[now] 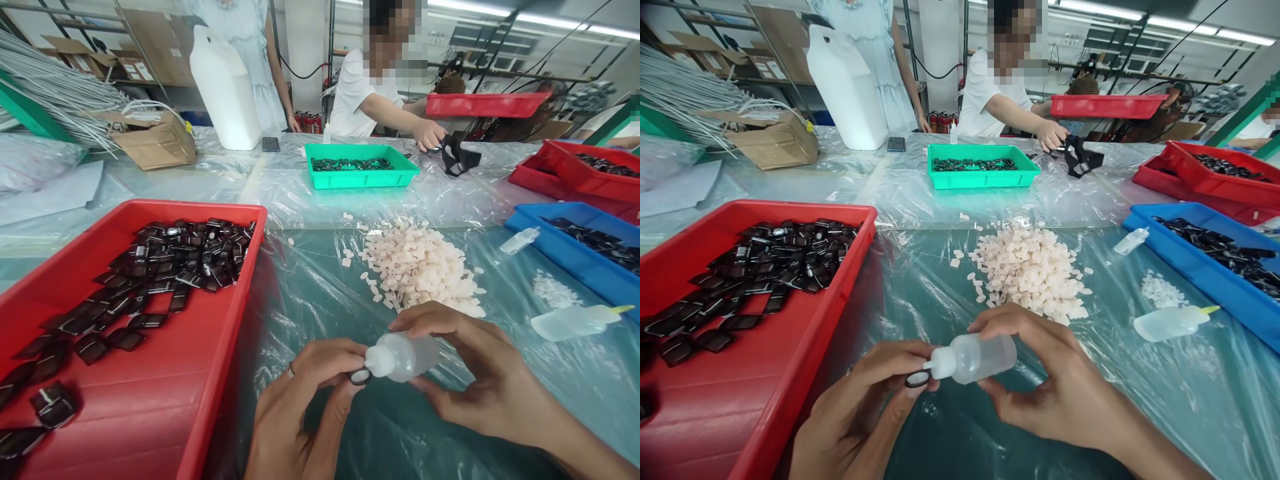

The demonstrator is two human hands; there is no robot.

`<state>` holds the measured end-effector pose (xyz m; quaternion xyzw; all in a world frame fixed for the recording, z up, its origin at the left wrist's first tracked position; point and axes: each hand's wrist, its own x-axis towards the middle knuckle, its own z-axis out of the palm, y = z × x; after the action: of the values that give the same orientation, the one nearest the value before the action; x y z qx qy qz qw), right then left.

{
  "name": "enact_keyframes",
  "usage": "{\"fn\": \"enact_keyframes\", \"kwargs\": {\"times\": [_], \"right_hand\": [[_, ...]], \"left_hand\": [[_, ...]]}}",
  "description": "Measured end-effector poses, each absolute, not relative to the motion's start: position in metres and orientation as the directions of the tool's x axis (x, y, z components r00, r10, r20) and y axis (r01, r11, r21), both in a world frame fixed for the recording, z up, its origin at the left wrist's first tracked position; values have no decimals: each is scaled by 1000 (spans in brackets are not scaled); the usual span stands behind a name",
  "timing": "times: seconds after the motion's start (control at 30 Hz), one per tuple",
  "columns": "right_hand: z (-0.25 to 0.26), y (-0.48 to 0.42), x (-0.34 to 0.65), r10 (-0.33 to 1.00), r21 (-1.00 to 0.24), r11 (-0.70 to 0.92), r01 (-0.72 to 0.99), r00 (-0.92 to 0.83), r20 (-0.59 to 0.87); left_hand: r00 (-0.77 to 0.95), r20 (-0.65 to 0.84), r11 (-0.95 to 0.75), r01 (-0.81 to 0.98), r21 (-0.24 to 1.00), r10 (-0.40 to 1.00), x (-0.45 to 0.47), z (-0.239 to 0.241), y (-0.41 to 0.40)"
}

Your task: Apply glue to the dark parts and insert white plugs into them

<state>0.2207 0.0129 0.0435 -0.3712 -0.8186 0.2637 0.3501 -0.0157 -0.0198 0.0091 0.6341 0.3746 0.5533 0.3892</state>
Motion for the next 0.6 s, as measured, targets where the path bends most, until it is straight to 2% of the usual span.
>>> {"fn": "enact_keyframes", "kwargs": {"times": [0.6], "right_hand": [[46, 11, 223, 762, -663, 628, 408, -497, 416]], "left_hand": [[130, 437, -449, 86, 889, 890, -16, 10, -18]]}}
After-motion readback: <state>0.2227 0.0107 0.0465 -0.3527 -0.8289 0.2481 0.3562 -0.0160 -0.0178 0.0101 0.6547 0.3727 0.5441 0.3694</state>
